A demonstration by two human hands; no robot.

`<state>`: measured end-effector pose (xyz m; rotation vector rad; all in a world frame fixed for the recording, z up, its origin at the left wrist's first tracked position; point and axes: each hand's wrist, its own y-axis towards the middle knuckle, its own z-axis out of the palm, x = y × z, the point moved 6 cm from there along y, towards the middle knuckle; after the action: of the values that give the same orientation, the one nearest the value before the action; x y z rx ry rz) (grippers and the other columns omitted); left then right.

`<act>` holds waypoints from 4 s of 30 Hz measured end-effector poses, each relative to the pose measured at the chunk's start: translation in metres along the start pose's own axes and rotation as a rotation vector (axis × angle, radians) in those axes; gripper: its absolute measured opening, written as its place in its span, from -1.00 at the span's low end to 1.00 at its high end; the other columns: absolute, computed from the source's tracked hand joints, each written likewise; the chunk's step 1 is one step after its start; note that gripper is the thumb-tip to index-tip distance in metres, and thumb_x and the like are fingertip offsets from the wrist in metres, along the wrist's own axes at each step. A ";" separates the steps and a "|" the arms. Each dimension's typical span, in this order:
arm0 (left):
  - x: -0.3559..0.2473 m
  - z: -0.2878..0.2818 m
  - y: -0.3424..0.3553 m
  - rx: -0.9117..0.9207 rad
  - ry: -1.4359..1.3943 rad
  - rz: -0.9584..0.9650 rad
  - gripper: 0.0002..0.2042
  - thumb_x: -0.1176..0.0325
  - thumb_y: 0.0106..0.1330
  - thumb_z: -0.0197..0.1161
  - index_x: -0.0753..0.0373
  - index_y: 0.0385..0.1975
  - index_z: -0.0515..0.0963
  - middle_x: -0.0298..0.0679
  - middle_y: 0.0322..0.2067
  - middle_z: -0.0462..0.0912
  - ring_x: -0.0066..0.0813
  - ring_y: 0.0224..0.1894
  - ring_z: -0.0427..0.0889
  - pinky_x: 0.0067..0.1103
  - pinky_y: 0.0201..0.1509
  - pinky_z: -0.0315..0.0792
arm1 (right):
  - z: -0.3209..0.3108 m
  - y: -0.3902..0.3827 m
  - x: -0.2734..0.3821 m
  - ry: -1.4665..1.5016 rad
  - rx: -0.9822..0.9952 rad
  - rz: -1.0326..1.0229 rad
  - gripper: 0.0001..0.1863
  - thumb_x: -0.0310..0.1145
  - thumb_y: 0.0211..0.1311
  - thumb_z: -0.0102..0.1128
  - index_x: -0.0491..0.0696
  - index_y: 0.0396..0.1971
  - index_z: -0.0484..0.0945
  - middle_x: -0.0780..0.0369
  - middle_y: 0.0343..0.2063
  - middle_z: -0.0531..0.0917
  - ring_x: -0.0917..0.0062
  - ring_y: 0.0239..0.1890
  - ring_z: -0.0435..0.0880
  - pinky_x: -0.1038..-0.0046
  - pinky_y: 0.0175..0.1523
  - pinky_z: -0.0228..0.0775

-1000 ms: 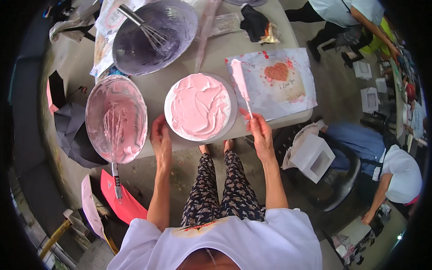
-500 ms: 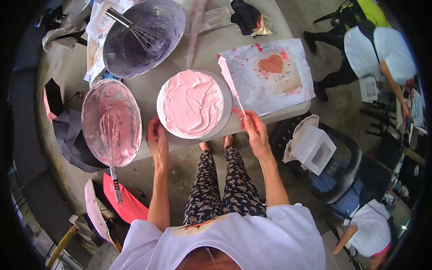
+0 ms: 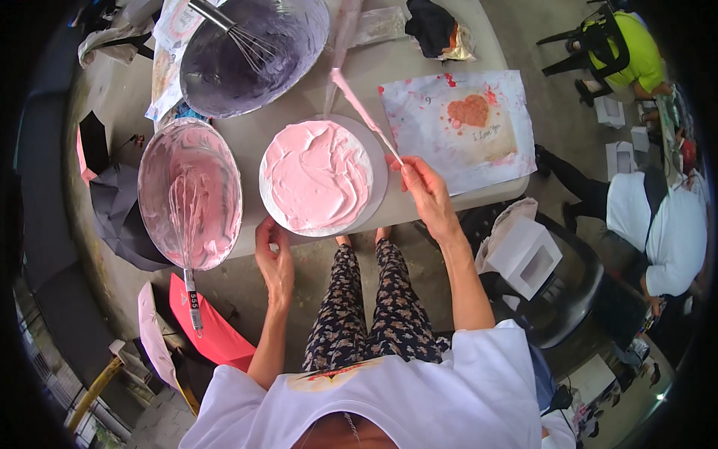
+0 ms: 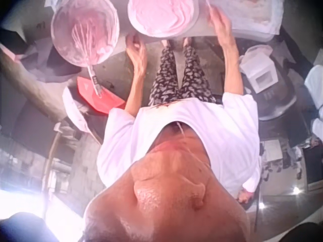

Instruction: The person spreads pink frosting onto the top and sides of a small white cake using a spatula.

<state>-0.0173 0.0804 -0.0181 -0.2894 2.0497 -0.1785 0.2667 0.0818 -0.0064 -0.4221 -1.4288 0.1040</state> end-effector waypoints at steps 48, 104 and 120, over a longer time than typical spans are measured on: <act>0.006 0.007 -0.014 -0.005 0.359 0.281 -0.56 0.57 -0.03 0.29 0.40 -0.07 0.41 -0.15 0.00 0.34 -0.31 0.06 0.33 -0.50 0.14 0.15 | -0.055 -0.020 0.041 -0.621 -0.196 -0.305 -0.77 -0.60 -0.03 0.13 -0.06 -0.31 0.57 0.23 -0.66 0.38 0.40 -0.60 0.38 0.44 -0.50 0.22; 0.009 0.006 -0.009 -0.026 0.285 0.353 -0.63 0.56 -0.16 0.35 0.33 -0.27 0.46 -0.17 -0.12 0.41 -0.24 -0.07 0.36 -0.46 -0.02 0.28 | -0.025 -0.036 0.090 -1.233 0.062 -0.707 -0.56 -0.58 -0.20 0.13 0.14 -0.22 0.61 0.31 -0.51 0.40 0.47 -0.47 0.35 0.45 -0.36 0.11; 0.003 0.004 -0.013 -0.016 0.409 0.331 -0.56 0.49 -0.16 0.33 0.38 -0.18 0.43 -0.11 -0.17 0.41 -0.14 -0.07 0.39 -0.43 0.02 0.24 | -0.066 0.028 0.087 -0.869 -0.125 -0.557 -0.68 -0.61 -0.08 0.16 0.00 -0.26 0.61 0.29 -0.55 0.38 0.47 -0.49 0.33 0.46 -0.40 0.19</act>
<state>-0.0130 0.0676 -0.0193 0.0898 2.4698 -0.0160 0.3490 0.1213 0.0600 -0.0462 -2.3692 -0.2905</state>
